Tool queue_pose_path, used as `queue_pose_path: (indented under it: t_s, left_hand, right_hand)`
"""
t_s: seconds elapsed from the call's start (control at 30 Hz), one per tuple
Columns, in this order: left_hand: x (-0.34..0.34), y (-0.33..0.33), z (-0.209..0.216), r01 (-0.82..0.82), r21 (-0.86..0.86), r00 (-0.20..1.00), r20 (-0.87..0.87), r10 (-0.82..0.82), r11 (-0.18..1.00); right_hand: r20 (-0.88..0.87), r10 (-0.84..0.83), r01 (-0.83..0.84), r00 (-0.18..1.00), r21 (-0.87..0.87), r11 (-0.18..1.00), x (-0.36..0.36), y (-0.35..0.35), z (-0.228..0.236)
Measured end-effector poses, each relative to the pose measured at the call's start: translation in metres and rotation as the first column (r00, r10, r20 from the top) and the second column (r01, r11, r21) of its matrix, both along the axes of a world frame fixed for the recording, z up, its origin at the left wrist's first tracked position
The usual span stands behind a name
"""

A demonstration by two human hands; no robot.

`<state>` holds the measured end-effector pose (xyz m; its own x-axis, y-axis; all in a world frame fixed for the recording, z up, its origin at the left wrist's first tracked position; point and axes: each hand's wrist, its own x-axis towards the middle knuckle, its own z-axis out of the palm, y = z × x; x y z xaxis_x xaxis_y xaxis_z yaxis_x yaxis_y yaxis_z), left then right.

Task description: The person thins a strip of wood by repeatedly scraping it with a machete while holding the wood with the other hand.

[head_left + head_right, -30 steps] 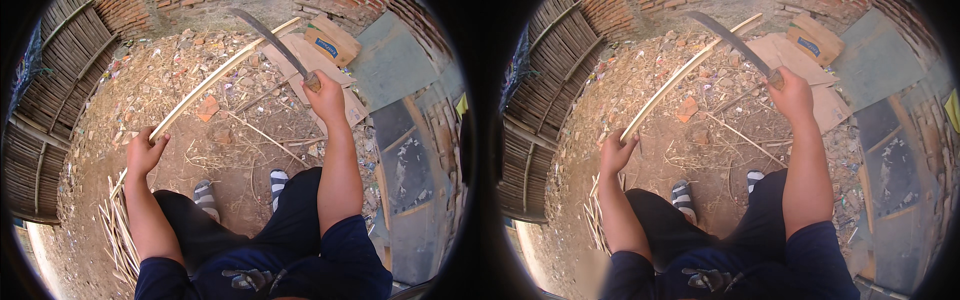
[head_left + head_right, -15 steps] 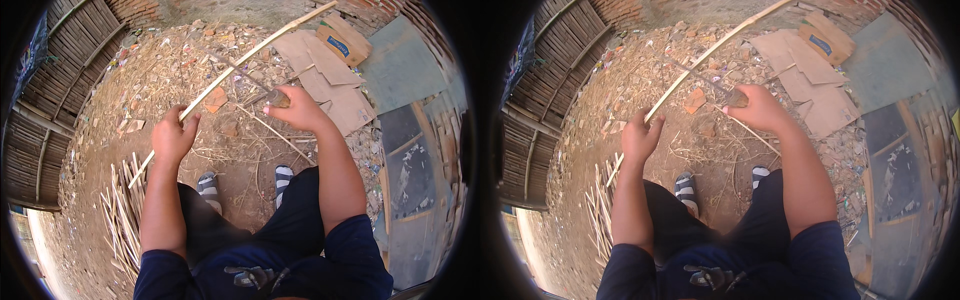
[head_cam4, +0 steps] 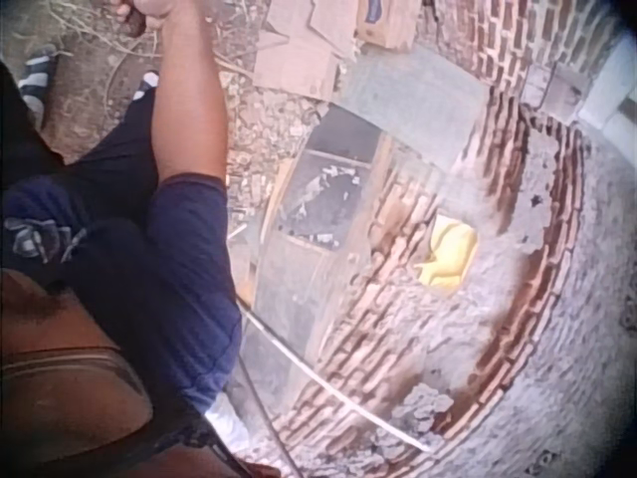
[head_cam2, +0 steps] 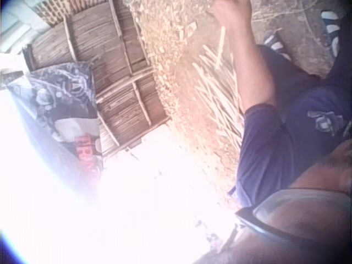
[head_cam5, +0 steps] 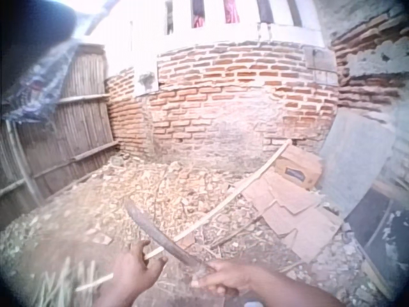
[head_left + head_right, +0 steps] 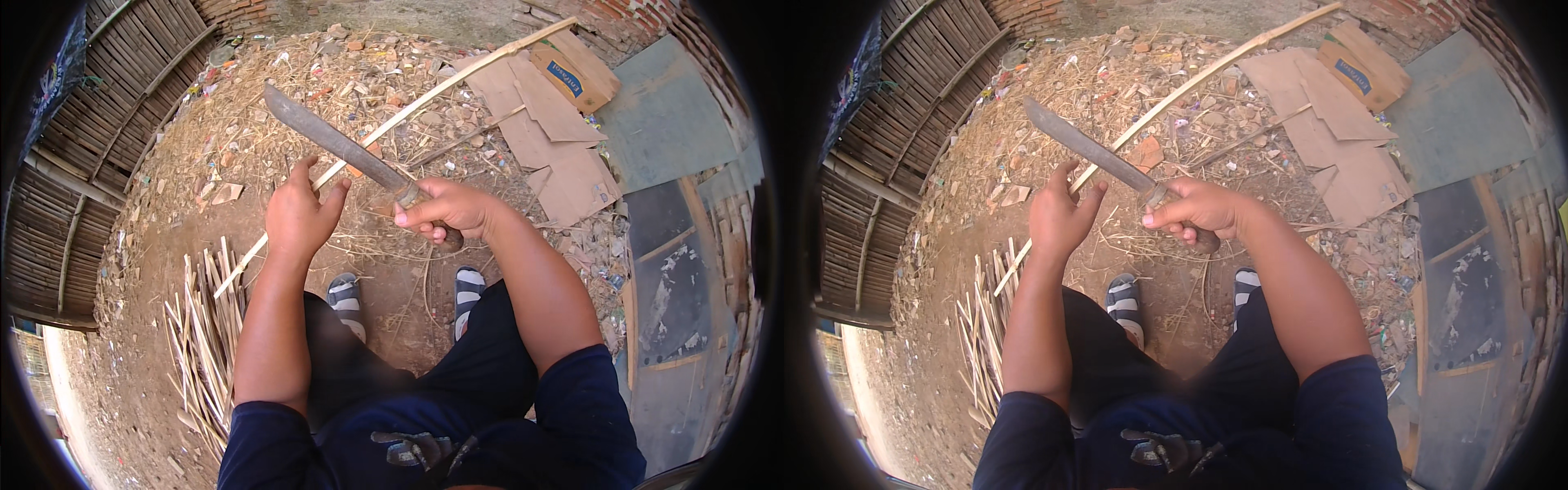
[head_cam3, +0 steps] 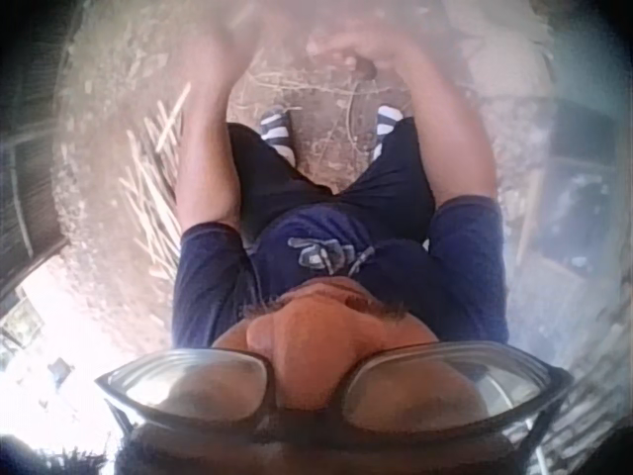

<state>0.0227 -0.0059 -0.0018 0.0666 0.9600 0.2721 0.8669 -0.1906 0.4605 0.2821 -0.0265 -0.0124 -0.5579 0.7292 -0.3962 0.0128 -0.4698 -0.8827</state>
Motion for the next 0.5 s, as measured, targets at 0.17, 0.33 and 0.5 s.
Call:
queue_pose_path:
  t_s: [0.17,0.33,0.5]
  left_hand:
    - [-0.001,0.001,0.000,-0.013,0.056,1.000,0.010,0.012,0.998]
    - [-0.003,0.005,-0.010,-0.003,0.082,1.000,-0.004,0.004,0.997]
    - [-0.002,0.004,-0.007,0.001,0.091,0.999,0.053,-0.006,0.996]
  right_hand:
    - [-0.165,0.026,-0.029,0.986,-0.014,0.999,0.004,0.000,-0.001]
    - [-0.056,0.099,-0.103,0.994,-0.074,0.992,-0.013,-0.006,-0.004]
    - [-0.183,0.105,-0.118,0.977,-0.065,0.991,-0.006,-0.001,-0.009]
